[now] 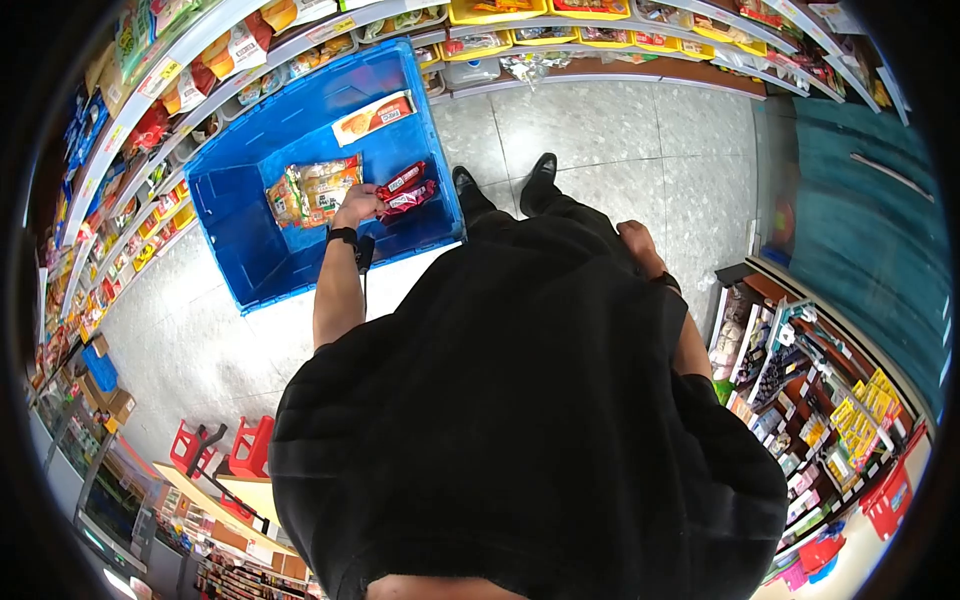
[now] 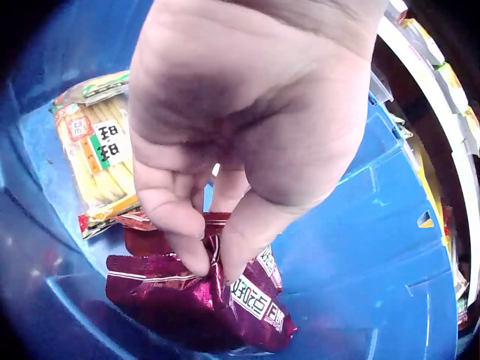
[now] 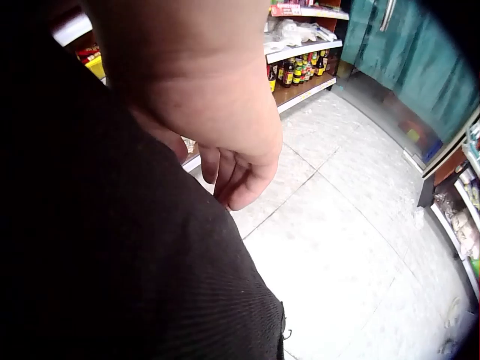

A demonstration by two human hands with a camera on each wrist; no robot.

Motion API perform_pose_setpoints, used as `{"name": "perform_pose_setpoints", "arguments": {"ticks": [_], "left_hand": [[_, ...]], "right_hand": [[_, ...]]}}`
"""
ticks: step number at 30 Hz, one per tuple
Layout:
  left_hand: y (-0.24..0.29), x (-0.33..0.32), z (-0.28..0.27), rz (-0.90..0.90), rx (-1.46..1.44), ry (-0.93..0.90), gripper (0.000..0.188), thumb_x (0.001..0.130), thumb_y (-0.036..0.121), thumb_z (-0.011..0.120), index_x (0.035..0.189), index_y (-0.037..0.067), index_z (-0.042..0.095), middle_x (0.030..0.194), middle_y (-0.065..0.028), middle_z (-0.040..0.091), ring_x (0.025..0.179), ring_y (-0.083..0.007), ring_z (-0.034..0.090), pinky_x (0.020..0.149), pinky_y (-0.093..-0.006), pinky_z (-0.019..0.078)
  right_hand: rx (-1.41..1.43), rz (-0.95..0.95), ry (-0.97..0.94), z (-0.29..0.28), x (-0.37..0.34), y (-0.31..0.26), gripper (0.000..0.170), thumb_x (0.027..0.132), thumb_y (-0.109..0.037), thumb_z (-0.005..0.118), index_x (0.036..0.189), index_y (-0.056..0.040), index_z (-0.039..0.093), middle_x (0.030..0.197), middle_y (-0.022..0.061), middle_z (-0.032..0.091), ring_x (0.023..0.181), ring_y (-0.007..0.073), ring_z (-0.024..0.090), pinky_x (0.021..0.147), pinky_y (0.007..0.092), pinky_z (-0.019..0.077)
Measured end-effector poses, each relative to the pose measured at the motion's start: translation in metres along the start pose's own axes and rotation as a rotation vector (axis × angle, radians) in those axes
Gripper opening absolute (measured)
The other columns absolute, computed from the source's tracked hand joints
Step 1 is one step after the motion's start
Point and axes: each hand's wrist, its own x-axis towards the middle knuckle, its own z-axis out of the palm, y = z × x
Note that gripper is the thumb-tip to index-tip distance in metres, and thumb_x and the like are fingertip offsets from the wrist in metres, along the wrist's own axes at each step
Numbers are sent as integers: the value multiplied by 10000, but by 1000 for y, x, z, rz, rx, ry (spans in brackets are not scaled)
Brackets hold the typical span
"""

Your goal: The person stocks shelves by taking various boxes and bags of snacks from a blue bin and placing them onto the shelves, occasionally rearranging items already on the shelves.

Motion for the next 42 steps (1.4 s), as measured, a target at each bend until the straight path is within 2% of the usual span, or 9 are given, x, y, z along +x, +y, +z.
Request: {"name": "perform_pose_setpoints", "arguments": {"ticks": [3,8,12,15,20,26,30,34,42], "left_hand": [[9,-19,-3,-6,-26,116,325,651,79,730,972,48,702,770,-99,689,665,-160,664,602,-278,511],[3,-24,7,46,104,277,151,670,193,711,780,93,735,716,-98,689,703,-202,679,687,-315,531],[1,-25,28,38,230,345,191,710,257,665,788,93,724,800,-103,699,797,-264,674,731,-367,533],[8,-28,38,206,858,388,201,812,212,547,859,141,729,882,-74,700,843,-252,677,723,-382,544],[20,-39,53,163,1128,374,226,845,167,509,864,161,735,969,-27,697,884,-217,672,711,-353,549],[35,-57,59,156,1016,557,198,785,229,579,817,107,731,901,-85,694,879,-269,662,750,-370,535],[90,-129,59,201,587,705,217,743,248,614,807,76,730,849,-135,687,832,-307,660,750,-389,524],[116,-171,50,154,199,893,164,715,162,651,813,61,733,822,-160,684,770,-297,673,695,-374,520],[211,-265,56,603,194,1099,69,725,43,679,786,16,695,765,-123,622,707,-263,611,625,-349,475]], "right_hand": [[10,28,56,-10,12,-11,306,861,-241,491,1022,-29,641,999,155,638,939,275,603,835,359,463],[-557,-452,-52,-29,57,-5,240,835,-161,462,972,-48,625,1024,190,612,993,342,571,871,402,470],[-494,-431,-68,-51,82,0,240,838,-185,475,935,-30,630,1011,198,603,980,347,571,849,393,475],[10,-156,-100,-59,103,15,252,843,-192,471,931,-19,632,1005,207,598,958,353,580,828,395,482],[79,-119,-105,-81,115,22,225,831,-185,497,911,-16,623,996,210,603,941,360,586,799,413,491],[41,-180,-162,-87,151,59,204,816,-176,522,899,-19,623,974,206,611,910,364,596,795,407,493],[15,-179,-197,-91,165,52,192,837,-159,529,925,-11,615,904,168,629,852,314,618,761,401,496],[383,32,-183,-108,146,-2,272,840,-251,490,895,0,581,791,101,603,616,194,551,544,349,442],[452,-412,-202,-154,131,-152,412,874,-338,529,1108,-5,586,955,103,618,830,189,581,719,329,470]]}}
